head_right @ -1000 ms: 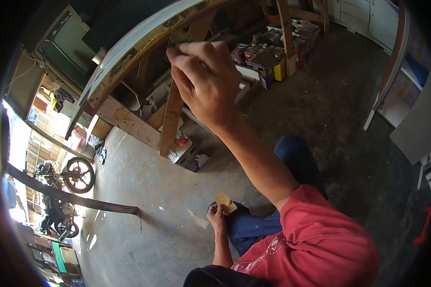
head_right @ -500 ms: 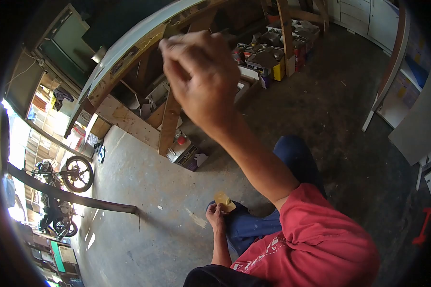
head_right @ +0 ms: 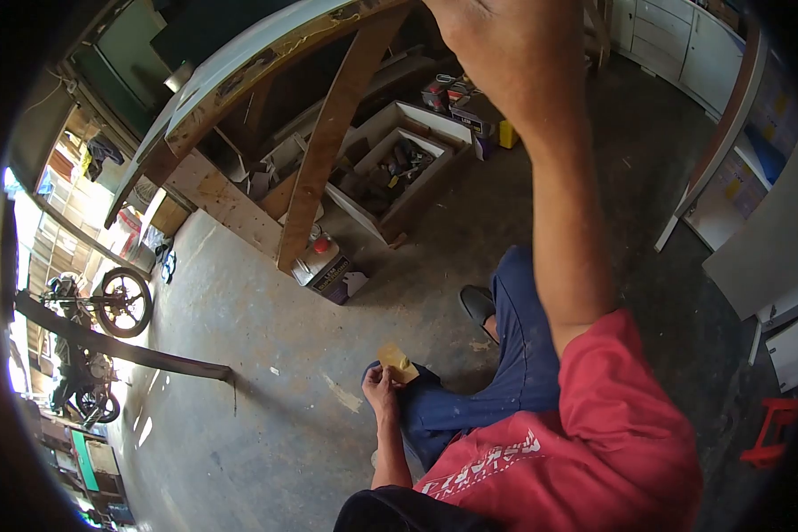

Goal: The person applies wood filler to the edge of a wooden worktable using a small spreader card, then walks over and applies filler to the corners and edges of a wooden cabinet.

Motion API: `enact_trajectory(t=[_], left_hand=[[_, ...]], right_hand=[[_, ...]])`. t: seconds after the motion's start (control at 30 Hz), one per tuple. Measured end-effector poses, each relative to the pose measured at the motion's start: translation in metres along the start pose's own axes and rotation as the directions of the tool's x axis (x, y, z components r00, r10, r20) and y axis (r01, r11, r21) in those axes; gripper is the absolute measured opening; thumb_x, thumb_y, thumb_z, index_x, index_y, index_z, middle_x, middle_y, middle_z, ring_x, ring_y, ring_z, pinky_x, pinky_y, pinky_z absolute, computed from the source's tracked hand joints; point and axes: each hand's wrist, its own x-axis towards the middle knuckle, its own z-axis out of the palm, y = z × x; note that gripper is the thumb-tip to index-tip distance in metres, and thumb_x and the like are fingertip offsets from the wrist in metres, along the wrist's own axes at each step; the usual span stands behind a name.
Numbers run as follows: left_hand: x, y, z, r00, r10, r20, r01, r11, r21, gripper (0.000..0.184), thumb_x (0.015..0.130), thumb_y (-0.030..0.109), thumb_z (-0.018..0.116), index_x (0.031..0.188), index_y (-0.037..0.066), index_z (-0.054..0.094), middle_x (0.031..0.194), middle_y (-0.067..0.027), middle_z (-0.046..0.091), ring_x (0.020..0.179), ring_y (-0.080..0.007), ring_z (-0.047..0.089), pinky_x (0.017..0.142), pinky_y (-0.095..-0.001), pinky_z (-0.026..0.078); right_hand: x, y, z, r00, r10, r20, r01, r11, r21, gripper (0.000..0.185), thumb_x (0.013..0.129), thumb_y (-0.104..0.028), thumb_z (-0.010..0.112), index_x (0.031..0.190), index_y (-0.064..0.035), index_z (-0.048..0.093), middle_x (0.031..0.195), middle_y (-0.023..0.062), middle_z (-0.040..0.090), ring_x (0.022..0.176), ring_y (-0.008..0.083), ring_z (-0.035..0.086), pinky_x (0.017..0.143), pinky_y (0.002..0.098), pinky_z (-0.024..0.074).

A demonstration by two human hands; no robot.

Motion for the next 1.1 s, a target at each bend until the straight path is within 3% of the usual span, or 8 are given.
enact_trajectory(t=[0.23, 0.27, 0.33, 0.43, 0.53, 0.73, 1.0, 1.1], left_hand=[[0.0, 0.0, -0.001, 1.0, 0.003, 0.03, -0.003, 1.0, -0.006, 0.014, 0.097, 0.008, 0.061, 0.098, -0.006, 0.06, 0.078, -0.0079, 0.066, 0.055, -0.0112, 0.06, 0.049, -0.0249, 0.053], [0.0, 0.001, -0.001, 0.999, 0.002, 0.033, -0.002, 1.0, 0.0, 0.014, 0.097, 0.008, 0.06, 0.098, -0.006, 0.06, 0.078, -0.0078, 0.066, 0.055, -0.0112, 0.059, 0.049, -0.0248, 0.053], [-0.002, 0.005, 0.0, 0.999, -0.001, 0.033, 0.001, 1.0, 0.01, 0.014, 0.097, 0.008, 0.061, 0.098, -0.006, 0.06, 0.077, -0.0074, 0.065, 0.054, -0.0114, 0.059, 0.049, -0.0247, 0.053], [-0.004, 0.018, 0.005, 0.998, -0.067, -0.005, 0.067, 0.995, -0.077, 0.014, 0.095, 0.009, 0.062, 0.095, -0.004, 0.06, 0.073, -0.0061, 0.063, 0.053, -0.0111, 0.058, 0.049, -0.0246, 0.053], [-0.007, 0.071, 0.022, 0.991, -0.134, 0.003, 0.126, 0.922, -0.366, 0.01, 0.092, 0.01, 0.064, 0.09, 0.002, 0.059, 0.06, 0.0008, 0.05, 0.048, -0.0078, 0.047, 0.047, -0.0249, 0.048], [-0.048, 0.266, 0.072, 0.948, 0.196, 0.249, -0.006, 0.796, -0.605, 0.018, 0.095, 0.015, 0.06, 0.106, 0.001, 0.058, 0.094, -0.0063, 0.066, 0.078, -0.0112, 0.067, 0.067, -0.0243, 0.055], [-0.056, 0.298, 0.093, 0.866, 0.275, 0.417, 0.114, 0.704, -0.701, 0.018, 0.098, 0.014, 0.058, 0.108, 0.0, 0.057, 0.095, -0.0084, 0.069, 0.076, -0.0108, 0.069, 0.065, -0.0229, 0.058], [-0.058, 0.303, 0.095, 0.919, 0.224, 0.326, 0.052, 0.748, -0.662, 0.016, 0.097, 0.013, 0.059, 0.106, 0.0, 0.057, 0.094, -0.0082, 0.068, 0.075, -0.0115, 0.07, 0.064, -0.0231, 0.058]], right_hand=[[0.023, 0.03, -0.011, 0.92, -0.233, 0.314, 0.285, 0.95, -0.13, 0.013, 0.086, 0.005, 0.07, 0.096, -0.004, 0.069, 0.09, 0.0007, 0.071, 0.069, 0.002, 0.059, 0.056, 0.0187, 0.0445], [0.025, 0.029, -0.013, 0.92, -0.233, 0.315, 0.285, 0.95, -0.129, 0.013, 0.086, 0.005, 0.07, 0.096, -0.004, 0.069, 0.09, 0.0007, 0.071, 0.069, 0.002, 0.059, 0.056, 0.0187, 0.0445], [0.032, 0.012, -0.015, 0.939, 0.044, 0.341, -0.042, 0.999, -0.013, 0.013, 0.087, 0.004, 0.07, 0.098, -0.0034, 0.07, 0.091, 0.0018, 0.07, 0.07, 0.0027, 0.059, 0.056, 0.0183, 0.045], [0.02, 0.015, -0.013, 0.939, 0.005, 0.345, -0.119, 0.943, 0.311, 0.009, 0.089, 0.0, 0.07, 0.098, -0.0021, 0.071, 0.091, 0.0036, 0.069, 0.071, 0.0038, 0.06, 0.057, 0.0181, 0.0463], [-0.013, -0.015, -0.025, 0.912, 0.022, 0.411, -0.094, 0.983, 0.155, 0.013, 0.086, 0.006, 0.069, 0.097, -0.0027, 0.068, 0.101, 0.0098, 0.07, 0.08, 0.0096, 0.065, 0.068, 0.0223, 0.0536], [-0.115, -0.038, -0.003, 0.855, -0.148, 0.497, -0.035, 0.94, 0.338, 0.024, 0.073, 0.013, 0.072, 0.09, -0.0043, 0.067, 0.099, 0.0121, 0.069, 0.093, 0.0275, 0.07, 0.072, 0.0317, 0.0561], [-0.163, -0.052, 0.009, 0.882, -0.138, 0.45, 0.01, 0.961, 0.275, 0.029, 0.071, 0.009, 0.076, 0.094, -0.0075, 0.068, 0.101, 0.0078, 0.069, 0.093, 0.0286, 0.07, 0.068, 0.0323, 0.0569], [-0.173, -0.048, 0.003, 0.839, -0.176, 0.514, 0.004, 0.948, 0.317, 0.03, 0.069, 0.007, 0.078, 0.093, -0.0071, 0.068, 0.1, 0.008, 0.069, 0.094, 0.0282, 0.071, 0.072, 0.0339, 0.0591]])
